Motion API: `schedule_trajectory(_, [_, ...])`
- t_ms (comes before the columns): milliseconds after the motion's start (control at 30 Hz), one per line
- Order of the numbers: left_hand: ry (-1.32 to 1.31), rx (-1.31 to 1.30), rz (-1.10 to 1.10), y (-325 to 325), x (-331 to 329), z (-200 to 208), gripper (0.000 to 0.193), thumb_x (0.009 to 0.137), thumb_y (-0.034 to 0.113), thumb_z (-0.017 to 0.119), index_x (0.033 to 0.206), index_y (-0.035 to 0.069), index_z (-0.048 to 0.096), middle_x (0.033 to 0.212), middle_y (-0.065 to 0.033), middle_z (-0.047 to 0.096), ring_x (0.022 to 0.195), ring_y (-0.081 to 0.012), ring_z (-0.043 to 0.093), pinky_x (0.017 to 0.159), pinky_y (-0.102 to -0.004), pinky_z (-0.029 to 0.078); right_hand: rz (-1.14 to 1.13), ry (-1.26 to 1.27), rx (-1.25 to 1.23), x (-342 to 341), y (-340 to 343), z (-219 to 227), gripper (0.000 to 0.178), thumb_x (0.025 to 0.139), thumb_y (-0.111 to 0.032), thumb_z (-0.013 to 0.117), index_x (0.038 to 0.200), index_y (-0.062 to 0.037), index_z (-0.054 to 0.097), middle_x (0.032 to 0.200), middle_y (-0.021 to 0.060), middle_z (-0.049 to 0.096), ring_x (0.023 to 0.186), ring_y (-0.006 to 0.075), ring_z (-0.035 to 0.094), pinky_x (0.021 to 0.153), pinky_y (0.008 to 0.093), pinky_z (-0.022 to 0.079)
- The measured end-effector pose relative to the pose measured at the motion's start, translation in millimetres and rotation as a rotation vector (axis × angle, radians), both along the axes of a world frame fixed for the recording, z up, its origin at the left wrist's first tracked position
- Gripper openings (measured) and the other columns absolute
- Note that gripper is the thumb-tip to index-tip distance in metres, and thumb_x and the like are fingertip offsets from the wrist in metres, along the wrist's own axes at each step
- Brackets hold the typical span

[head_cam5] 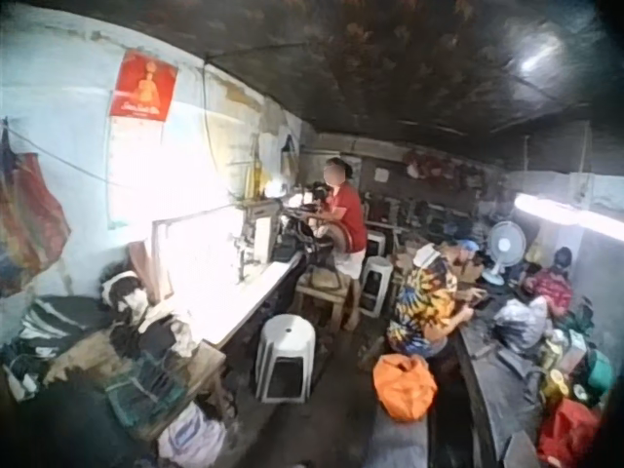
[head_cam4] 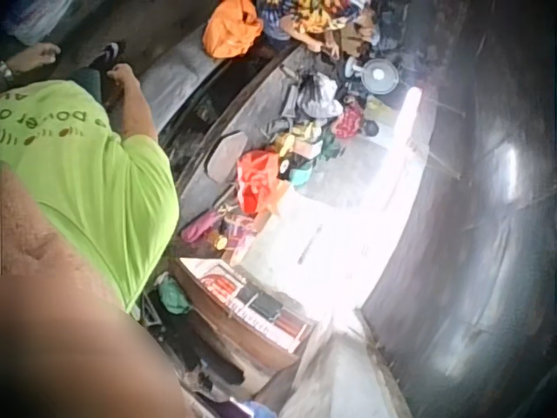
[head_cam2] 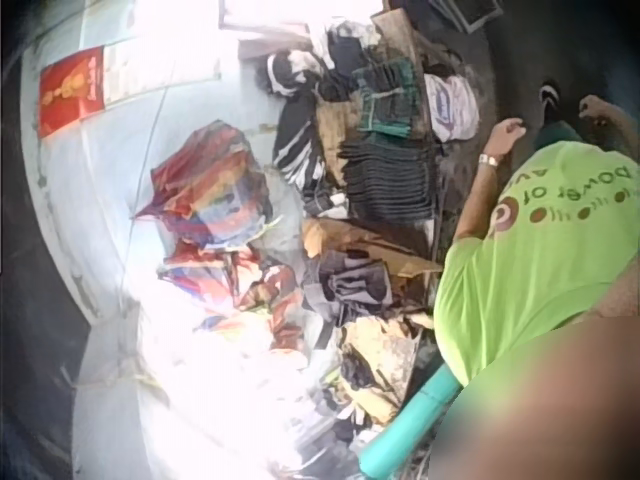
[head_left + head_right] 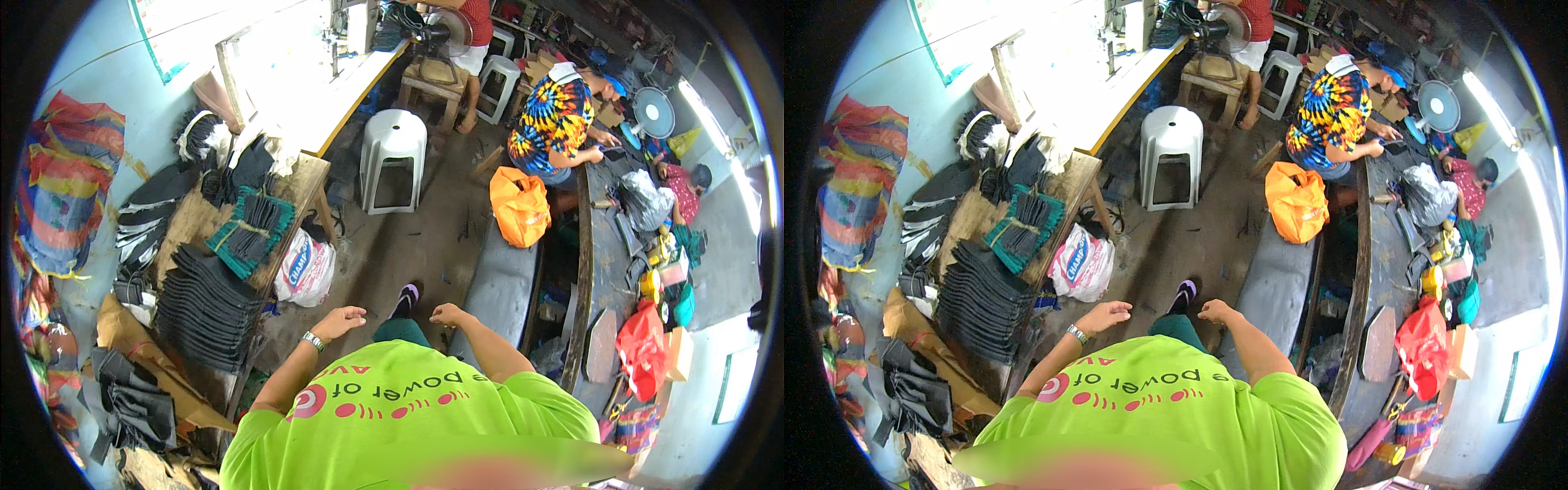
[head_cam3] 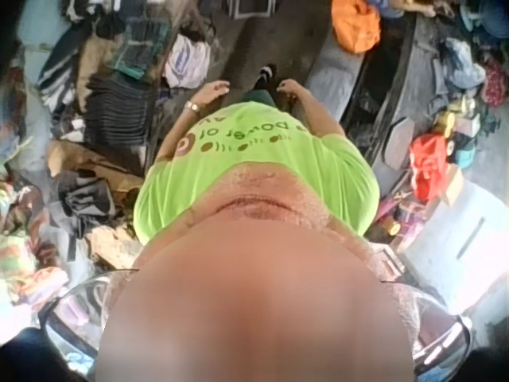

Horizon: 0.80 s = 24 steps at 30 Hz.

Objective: The person handles black shoe uppers and a wooden last, then uses yellow-handled scissors to trim excess material from the uppers. They repeatedly pick up, inspect, and cut the uppers, placing trimmed pieces aside on the workbench.

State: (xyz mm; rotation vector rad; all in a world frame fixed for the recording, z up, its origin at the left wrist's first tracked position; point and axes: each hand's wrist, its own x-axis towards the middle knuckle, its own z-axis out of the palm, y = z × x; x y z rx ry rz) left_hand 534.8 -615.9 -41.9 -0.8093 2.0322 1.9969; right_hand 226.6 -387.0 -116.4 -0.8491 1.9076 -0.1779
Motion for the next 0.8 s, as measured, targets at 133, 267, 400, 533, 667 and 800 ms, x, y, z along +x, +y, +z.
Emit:
schedule_trajectory(133, [0.023,0.090,0.077,-48,-80,17,0.042,0.094,0.027,0.066,0.131,0.009,0.059,0.110,0.0016,0.065,0.099,-0.0079,0.058,0.083,-0.0252,0.048,-0.025,-0.094,0.065,-74,-68,10,0.035,0.085,-0.036,0.071,0.107,-0.0087,0.070,0.085,0.0068,0.069,0.066,0.0161,0.062,0.053,0.0335,0.050])
schedule_trajectory(267, [-0.004,0.189,0.186,-100,-186,28,0.038,0.095,0.025,0.065,0.130,0.009,0.060,0.107,0.0029,0.065,0.096,-0.0069,0.058,0.083,-0.0243,0.047,0.001,0.013,-0.188,-165,-140,31,0.035,0.084,-0.036,0.071,0.104,-0.0071,0.071,0.093,0.0115,0.071,0.082,0.0244,0.067,0.073,0.0374,0.052])
schedule_trajectory(400, [0.104,0.084,0.179,-140,-277,37,0.038,0.095,0.022,0.065,0.130,0.006,0.060,0.114,-0.0014,0.065,0.099,-0.0083,0.059,0.084,-0.0243,0.046,0.032,0.084,-0.289,-251,-189,48,0.035,0.083,-0.035,0.070,0.103,-0.0066,0.071,0.098,0.0154,0.072,0.094,0.0300,0.068,0.084,0.0395,0.052])
schedule_trajectory(533, [0.117,0.065,0.238,-171,-324,49,0.039,0.096,0.023,0.064,0.131,0.006,0.059,0.113,-0.0007,0.065,0.099,-0.0089,0.060,0.087,-0.0258,0.047,0.056,0.154,-0.201,-303,-212,49,0.036,0.084,-0.034,0.070,0.107,-0.0064,0.071,0.099,0.0159,0.072,0.095,0.0291,0.068,0.085,0.0406,0.052])
schedule_trajectory(667, [0.035,0.291,0.233,-211,-364,50,0.038,0.097,0.024,0.063,0.131,0.008,0.059,0.108,0.0009,0.065,0.095,-0.0082,0.060,0.085,-0.0256,0.048,0.008,0.032,-0.131,-350,-244,49,0.035,0.085,-0.031,0.071,0.108,-0.0051,0.070,0.092,0.0108,0.070,0.074,0.0197,0.063,0.072,0.0350,0.052])
schedule_trajectory(800, [0.020,0.238,0.195,-262,-430,52,0.034,0.097,0.023,0.063,0.128,0.008,0.061,0.105,0.0020,0.065,0.093,-0.0077,0.060,0.083,-0.0248,0.049,-0.186,-0.025,-0.153,-385,-255,57,0.034,0.087,-0.029,0.070,0.111,-0.0048,0.069,0.090,0.0087,0.069,0.068,0.0166,0.062,0.066,0.0326,0.052])
